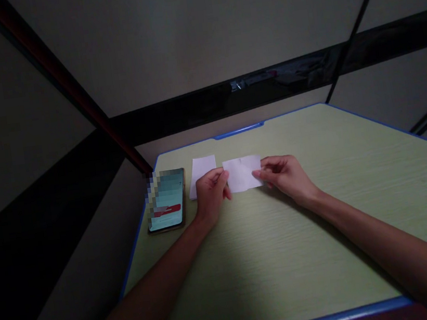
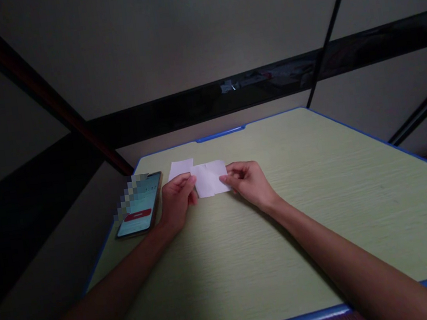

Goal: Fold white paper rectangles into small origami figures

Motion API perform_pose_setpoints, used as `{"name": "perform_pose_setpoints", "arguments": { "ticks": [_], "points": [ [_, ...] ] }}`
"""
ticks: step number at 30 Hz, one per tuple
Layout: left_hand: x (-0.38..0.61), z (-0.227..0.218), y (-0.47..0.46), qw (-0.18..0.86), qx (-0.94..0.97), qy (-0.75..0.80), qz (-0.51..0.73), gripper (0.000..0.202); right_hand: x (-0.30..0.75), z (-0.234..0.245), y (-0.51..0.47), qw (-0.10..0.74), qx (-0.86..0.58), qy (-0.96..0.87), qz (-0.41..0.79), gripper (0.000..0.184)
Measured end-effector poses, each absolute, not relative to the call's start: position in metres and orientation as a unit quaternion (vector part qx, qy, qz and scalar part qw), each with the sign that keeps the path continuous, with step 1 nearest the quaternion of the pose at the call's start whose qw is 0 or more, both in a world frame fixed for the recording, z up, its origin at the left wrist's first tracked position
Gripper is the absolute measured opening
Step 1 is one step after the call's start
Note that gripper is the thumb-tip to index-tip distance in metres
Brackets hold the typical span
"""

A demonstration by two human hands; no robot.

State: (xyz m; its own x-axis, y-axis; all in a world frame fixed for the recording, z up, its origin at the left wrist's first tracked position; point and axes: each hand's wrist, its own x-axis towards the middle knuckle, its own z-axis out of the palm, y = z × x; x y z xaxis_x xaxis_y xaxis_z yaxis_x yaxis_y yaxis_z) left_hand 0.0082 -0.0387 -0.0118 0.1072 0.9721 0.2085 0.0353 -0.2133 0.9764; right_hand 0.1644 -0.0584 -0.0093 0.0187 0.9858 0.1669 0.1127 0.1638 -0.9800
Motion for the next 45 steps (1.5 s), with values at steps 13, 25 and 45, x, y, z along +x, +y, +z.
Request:
{"name": "perform_pose_setpoints", "arguments": {
  "ticks": [13,25,45],
  "points": [
    [0.012,-0.017,-0.039,0.487,0.672,0.366,0.421,0.025,0.155,-0.008,-0.061,0.487,-0.410,-0.574,0.514,0.016],
    [0.011,-0.014,-0.041,0.490,0.667,0.369,0.423,0.031,0.155,-0.007,-0.061,0.549,-0.410,-0.547,0.481,0.025],
    [0.000,-0.018,-0.032,0.293,0.566,0.558,0.532,0.036,0.164,-0.015,-0.055,0.545,-0.548,-0.483,0.411,0.033]
  ]
}}
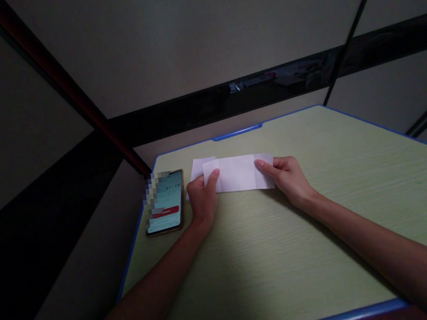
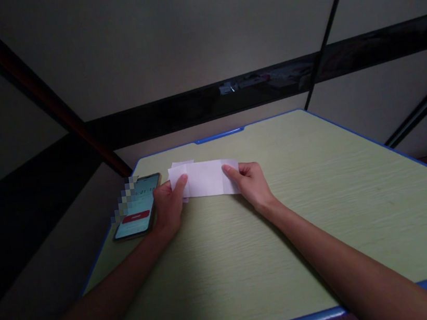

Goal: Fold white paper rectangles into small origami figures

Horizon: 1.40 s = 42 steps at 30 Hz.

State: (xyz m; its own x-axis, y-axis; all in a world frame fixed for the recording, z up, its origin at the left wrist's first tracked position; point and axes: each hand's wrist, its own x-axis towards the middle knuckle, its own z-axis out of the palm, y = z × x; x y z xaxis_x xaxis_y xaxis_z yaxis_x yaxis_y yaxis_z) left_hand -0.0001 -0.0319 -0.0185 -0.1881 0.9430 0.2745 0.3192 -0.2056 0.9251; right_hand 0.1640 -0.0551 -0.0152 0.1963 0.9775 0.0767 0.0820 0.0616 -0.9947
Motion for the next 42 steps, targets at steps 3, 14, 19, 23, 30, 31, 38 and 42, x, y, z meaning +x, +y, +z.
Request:
{"name": "perform_pose_setpoints", "arguments": {
  "ticks": [3,14,19,23,30,31,38,42],
  "points": [
    [0.000,-0.017,-0.033,0.277,0.565,0.556,0.543,0.036,0.162,-0.014,-0.056,0.538,-0.544,-0.483,0.426,0.032],
    [-0.005,-0.015,-0.029,0.300,0.489,0.556,0.601,0.031,0.163,-0.008,-0.059,0.472,-0.488,-0.516,0.522,0.019],
    [-0.006,-0.017,-0.024,0.326,0.436,0.533,0.648,0.030,0.167,0.001,-0.064,0.335,-0.417,-0.611,0.584,0.009],
    [-0.003,-0.016,-0.027,0.382,0.452,0.503,0.630,0.030,0.165,0.006,-0.068,0.318,-0.341,-0.588,0.661,0.024],
    [0.009,-0.007,-0.042,0.463,0.553,0.464,0.514,0.029,0.159,-0.004,-0.064,0.448,-0.432,-0.507,0.596,0.019],
    [0.010,-0.007,-0.043,0.472,0.561,0.453,0.507,0.031,0.158,-0.006,-0.063,0.463,-0.440,-0.492,0.591,0.021],
    [0.012,-0.013,-0.039,0.486,0.586,0.424,0.491,0.021,0.159,-0.012,-0.058,0.562,-0.449,-0.436,0.542,0.020],
    [0.011,-0.013,-0.039,0.432,0.585,0.439,0.527,0.016,0.159,-0.011,-0.057,0.554,-0.456,-0.449,0.533,0.019]
  ]
}}
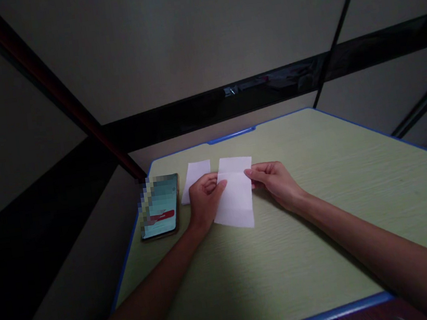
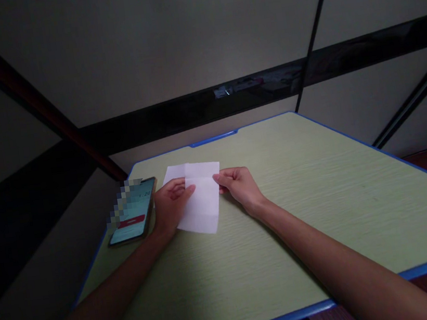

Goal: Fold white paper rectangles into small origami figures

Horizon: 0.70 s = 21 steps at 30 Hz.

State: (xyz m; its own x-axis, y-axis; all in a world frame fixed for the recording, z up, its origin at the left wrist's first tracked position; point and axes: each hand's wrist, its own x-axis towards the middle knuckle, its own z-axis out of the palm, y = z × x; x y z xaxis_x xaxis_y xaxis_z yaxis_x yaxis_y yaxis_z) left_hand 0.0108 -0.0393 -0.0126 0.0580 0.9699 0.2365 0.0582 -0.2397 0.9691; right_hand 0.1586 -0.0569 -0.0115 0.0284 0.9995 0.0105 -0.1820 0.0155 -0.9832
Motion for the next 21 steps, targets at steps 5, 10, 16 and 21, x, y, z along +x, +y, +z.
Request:
{"name": "perform_pose_setpoints", "arguments": {
  "ticks": [5,10,16,21],
  "points": [
    [0.0071,-0.0125,-0.0418,0.343,0.655,0.433,0.516,0.017,0.1578,-0.0079,-0.0581,0.546,-0.449,-0.427,0.564,0.017],
    [0.0055,-0.0105,-0.0436,0.290,0.725,0.368,0.506,0.019,0.1586,-0.0072,-0.0583,0.542,-0.447,-0.415,0.578,0.016],
    [0.0065,-0.0088,-0.0465,0.290,0.758,0.344,0.473,0.031,0.1581,-0.0101,-0.0579,0.543,-0.434,-0.417,0.585,0.015],
    [0.0060,-0.0132,-0.0428,0.324,0.768,0.309,0.459,0.035,0.1572,-0.0123,-0.0573,0.548,-0.418,-0.445,0.572,0.015]
  ]
}}
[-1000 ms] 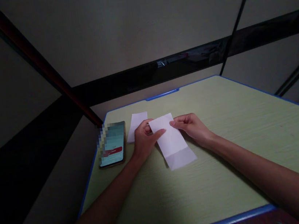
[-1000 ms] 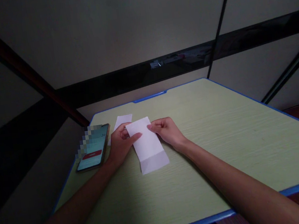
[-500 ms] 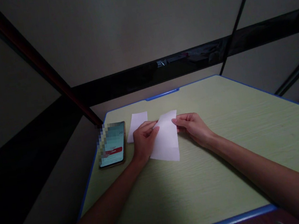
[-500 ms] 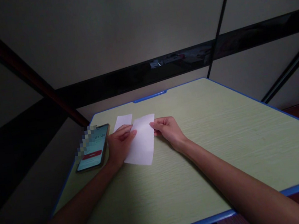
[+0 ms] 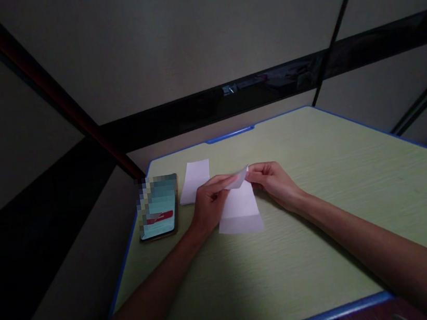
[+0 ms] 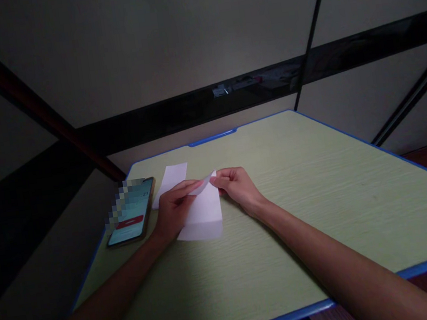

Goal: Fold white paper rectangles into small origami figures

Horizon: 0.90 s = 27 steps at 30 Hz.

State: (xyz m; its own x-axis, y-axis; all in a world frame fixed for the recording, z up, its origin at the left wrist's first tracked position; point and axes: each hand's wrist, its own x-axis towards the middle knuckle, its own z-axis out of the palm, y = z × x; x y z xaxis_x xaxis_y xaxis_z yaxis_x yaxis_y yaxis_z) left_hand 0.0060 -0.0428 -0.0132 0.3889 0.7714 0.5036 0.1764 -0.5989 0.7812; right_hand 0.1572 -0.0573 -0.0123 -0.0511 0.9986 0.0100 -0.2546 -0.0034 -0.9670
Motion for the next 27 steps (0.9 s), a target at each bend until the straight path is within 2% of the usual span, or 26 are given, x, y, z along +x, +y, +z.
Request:
{"name": "perform_pose_setpoints", "arguments": {
  "ticks": [4,11,14,18,27],
  "points": [
    [0.0059,-0.0152,-0.0406,0.349,0.764,0.310,0.446,0.030,0.1588,-0.0127,-0.0561,0.572,-0.407,-0.469,0.536,0.015],
    [0.0057,-0.0153,-0.0404,0.364,0.765,0.340,0.409,0.029,0.1638,-0.0101,-0.0553,0.546,-0.441,-0.536,0.469,0.025],
    [0.0056,-0.0141,-0.0404,0.364,0.766,0.341,0.405,0.028,0.1646,-0.0097,-0.0548,0.555,-0.451,-0.534,0.451,0.023],
    [0.0064,-0.0125,-0.0407,0.374,0.765,0.327,0.411,0.028,0.1646,-0.0098,-0.0544,0.589,-0.445,-0.500,0.453,0.014],
    [0.0053,-0.0143,-0.0410,0.376,0.761,0.322,0.418,0.038,0.1642,-0.0107,-0.0526,0.587,-0.433,-0.479,0.488,0.013]
  ]
}}
